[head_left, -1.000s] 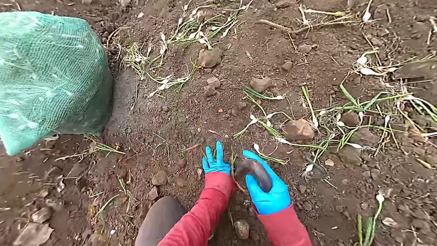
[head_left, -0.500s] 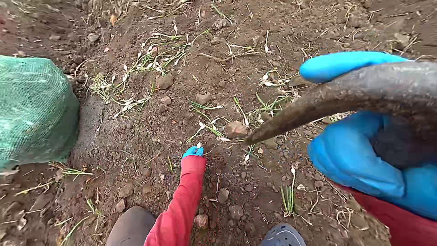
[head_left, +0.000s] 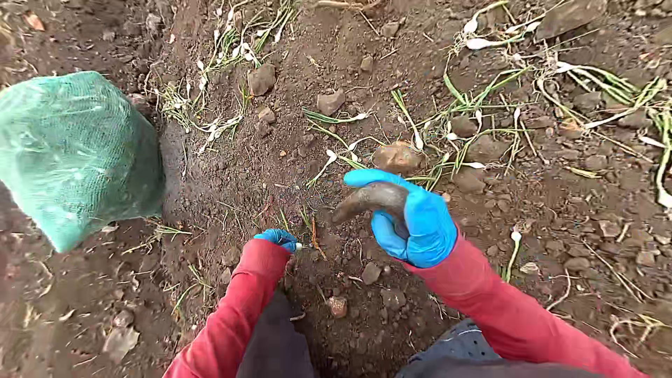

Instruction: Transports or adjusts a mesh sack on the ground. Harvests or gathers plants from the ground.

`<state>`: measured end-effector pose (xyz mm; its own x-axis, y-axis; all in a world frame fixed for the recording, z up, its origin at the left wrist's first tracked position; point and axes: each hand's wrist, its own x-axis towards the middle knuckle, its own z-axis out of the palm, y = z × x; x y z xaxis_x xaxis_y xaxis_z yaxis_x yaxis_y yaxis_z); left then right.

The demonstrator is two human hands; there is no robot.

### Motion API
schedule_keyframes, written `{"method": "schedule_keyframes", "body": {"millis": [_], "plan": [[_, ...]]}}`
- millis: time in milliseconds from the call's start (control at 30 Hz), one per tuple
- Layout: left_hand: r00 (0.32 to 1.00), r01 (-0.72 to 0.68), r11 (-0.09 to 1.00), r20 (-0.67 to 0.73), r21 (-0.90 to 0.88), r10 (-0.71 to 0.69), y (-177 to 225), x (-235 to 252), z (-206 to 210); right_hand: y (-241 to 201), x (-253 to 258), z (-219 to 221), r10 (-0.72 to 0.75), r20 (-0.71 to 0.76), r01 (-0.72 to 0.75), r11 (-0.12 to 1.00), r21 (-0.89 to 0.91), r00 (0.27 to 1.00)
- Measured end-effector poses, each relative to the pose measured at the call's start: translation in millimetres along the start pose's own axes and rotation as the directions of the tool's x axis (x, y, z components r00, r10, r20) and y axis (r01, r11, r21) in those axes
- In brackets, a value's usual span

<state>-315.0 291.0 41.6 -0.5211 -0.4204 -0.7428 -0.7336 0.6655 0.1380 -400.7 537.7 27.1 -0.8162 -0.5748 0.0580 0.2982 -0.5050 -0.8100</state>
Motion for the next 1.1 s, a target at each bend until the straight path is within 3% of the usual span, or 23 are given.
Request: {"method": "schedule_keyframes", "body": {"millis": [67,100,167,233,300,367,400,500,533,600,667,767,867,900,967,1033,1100], "plan": [[0.986,-0.102,0.982,-0.117,0.16,0.121,38.5,0.1,15.9,73.8,-18.3,-14.6,0.135,-0.019,-0.135,0.964,-0.227,0.991],[0.979,-0.167,0.939,-0.065,0.301,0.195,58.3,11.9,40.6,86.4,-27.9,-20.4,0.16,-0.037,-0.164,0.947,-0.276,0.986],[0.952,-0.304,0.766,0.148,0.567,0.268,80.1,47.0,92.7,53.1,-30.9,-29.4,0.09,-0.053,-0.101,0.96,-0.26,0.995],[0.928,-0.373,0.655,0.268,0.657,0.259,74.7,57.6,110.6,-18.1,-43.9,-41.1,0.051,-0.037,-0.056,0.985,-0.165,0.998],[0.912,-0.385,0.728,0.111,0.568,0.395,72.1,51.6,88.0,-74.3,-61.2,-55.6,0.09,-0.121,-0.107,0.985,-0.139,0.988],[0.798,-0.47,0.74,-0.126,0.481,0.589,111.7,58.7,62.0,-73.9,-74.4,-77.9,0.045,-0.246,-0.122,0.944,-0.308,0.968],[0.764,-0.514,0.694,-0.099,0.504,0.637,145.1,65.6,55.7,-55.4,-82.2,-87.3,0.01,-0.322,-0.149,0.901,-0.408,0.947],[0.688,-0.645,0.329,0.337,0.69,0.642,257.0,96.3,73.4,-14.8,-105.5,-105.4,-0.057,-0.407,-0.178,0.838,-0.516,0.912],[0.668,-0.656,0.207,0.431,0.726,0.607,279.5,109.4,84.4,-13.3,-109.1,-109.5,-0.066,-0.386,-0.157,0.841,-0.517,0.92],[0.679,-0.657,0.112,0.521,0.745,0.517,294.3,121.3,87.2,-13.8,-116.7,-109.8,-0.051,-0.348,-0.13,0.869,-0.477,0.936],[0.746,-0.628,0.145,0.539,0.765,0.391,293.3,116.3,65.0,-15.4,-119.3,-108.8,-0.04,-0.318,-0.121,0.873,-0.472,0.947],[0.834,-0.497,0.222,0.391,0.839,0.389,277.9,125.5,11.0,-22.7,-116.9,-115.6,-0.027,-0.284,-0.124,0.857,-0.5,0.959],[0.772,-0.335,0.242,0.118,0.911,0.625,250.5,168.1,-80.4,-23.3,-123.0,-124.1,-0.038,-0.243,-0.086,0.874,-0.478,0.969],[0.789,-0.223,0.297,-0.008,0.928,0.615,253.4,171.6,-117.6,-23.1,-125.9,-126.2,-0.04,-0.227,-0.072,0.883,-0.463,0.973],[0.738,-0.039,0.374,-0.225,0.927,0.636,256.8,171.8,-177.6,-24.6,-131.6,-131.2,-0.011,-0.189,-0.073,0.901,-0.429,0.982],[0.678,-0.07,0.427,-0.271,0.902,0.683,257.9,147.0,-174.5,-27.5,-132.7,-135.8,0.047,-0.148,-0.104,0.908,-0.407,0.988],[0.681,-0.333,0.289,0.017,0.897,0.732,237.6,120.9,-107.5,-29.6,-128.6,-135.1,0.101,-0.146,-0.154,0.894,-0.42,0.984]]}}
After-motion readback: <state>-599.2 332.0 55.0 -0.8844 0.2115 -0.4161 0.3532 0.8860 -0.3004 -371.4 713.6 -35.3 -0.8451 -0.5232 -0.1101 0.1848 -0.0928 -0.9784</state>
